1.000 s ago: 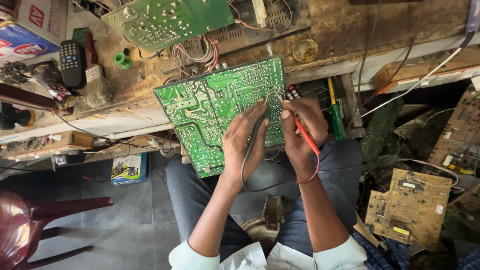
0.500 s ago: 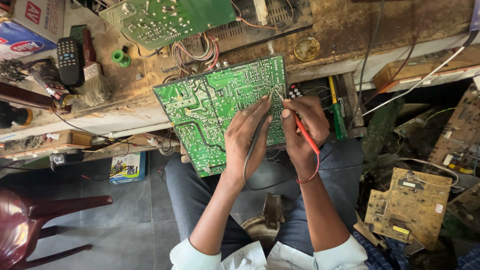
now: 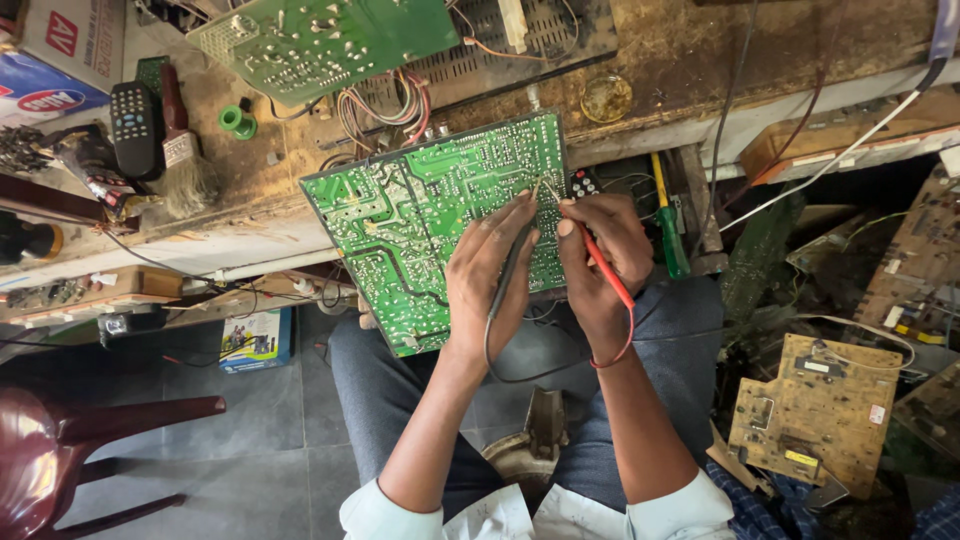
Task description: The person sits on the floor holding a large green circuit board on their lap and probes its solder joints with multimeter test leads. They then use a soldering iron and a brush on the board, reposition it, and resume probing the board with the test leads.
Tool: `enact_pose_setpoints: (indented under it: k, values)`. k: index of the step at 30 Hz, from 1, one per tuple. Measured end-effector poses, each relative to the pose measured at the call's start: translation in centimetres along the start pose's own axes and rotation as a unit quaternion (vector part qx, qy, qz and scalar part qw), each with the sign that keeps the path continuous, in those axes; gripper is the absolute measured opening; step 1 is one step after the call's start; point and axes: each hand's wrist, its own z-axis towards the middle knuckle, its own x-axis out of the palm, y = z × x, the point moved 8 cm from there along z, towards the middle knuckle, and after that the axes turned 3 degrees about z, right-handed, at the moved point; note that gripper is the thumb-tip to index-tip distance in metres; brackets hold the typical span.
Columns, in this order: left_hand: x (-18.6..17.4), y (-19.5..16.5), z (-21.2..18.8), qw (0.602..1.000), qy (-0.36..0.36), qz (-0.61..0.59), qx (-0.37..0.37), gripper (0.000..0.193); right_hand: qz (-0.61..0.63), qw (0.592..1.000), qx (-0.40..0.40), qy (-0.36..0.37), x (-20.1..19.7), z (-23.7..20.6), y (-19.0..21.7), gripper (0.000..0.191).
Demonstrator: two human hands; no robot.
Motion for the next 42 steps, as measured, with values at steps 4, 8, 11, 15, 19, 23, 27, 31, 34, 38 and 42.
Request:
enact_pose_setpoints:
  k: [4,8,11,15,19,23,27,31,34,38,42]
  values:
    - [-0.09,0.07,0.06,1.000,-0.001,0.006,0.002,0.031,-0.011,1.000,-0.027,0.004,0.12,0.18,0.53,0.015]
    - [-0.10,0.15,0.16,1.000,0.000,0.010,-0.001,0.033,-0.019,0.998,-0.052,-0.002,0.15,0.40,0.90,0.017]
    - [-0.09,0.20,0.22,1.000,-0.001,0.014,0.003,0.031,-0.019,0.998,-0.056,-0.004,0.29,0.53,0.87,0.018]
    - [-0.14,0.22,0.17,1.000,-0.003,0.015,0.006,0.030,-0.011,0.998,-0.055,-0.009,0.35,0.50,0.88,0.019]
    - [-0.04,0.35,0.13,1.000,0.004,0.007,-0.009,0.031,-0.016,0.999,-0.043,0.001,0.29,0.46,0.82,0.018]
    - [-0.13,0.02,-0.03,1.000,-0.002,0.010,-0.001,0.032,-0.011,1.000,-0.028,0.000,0.07,0.38,0.64,0.015]
    - [0.01,0.11,-0.18,1.000,0.009,0.003,-0.009,0.032,0.012,1.000,-0.009,0.000,0.09,0.27,0.19,0.014]
    - [0.01,0.13,-0.23,1.000,0.010,0.002,-0.005,0.031,0.004,1.000,-0.017,0.001,0.17,0.21,0.17,0.015]
    - [0.04,0.13,-0.21,1.000,0.011,-0.001,-0.003,0.031,0.005,1.000,-0.011,0.001,0.19,0.24,0.06,0.016]
    - [0.10,0.17,-0.11,1.000,0.013,-0.007,-0.003,0.030,-0.010,1.000,-0.022,0.005,0.28,0.30,0.36,0.017]
    - [0.10,0.12,-0.13,1.000,0.013,-0.009,-0.002,0.029,-0.010,1.000,-0.014,0.005,0.37,0.33,0.38,0.017]
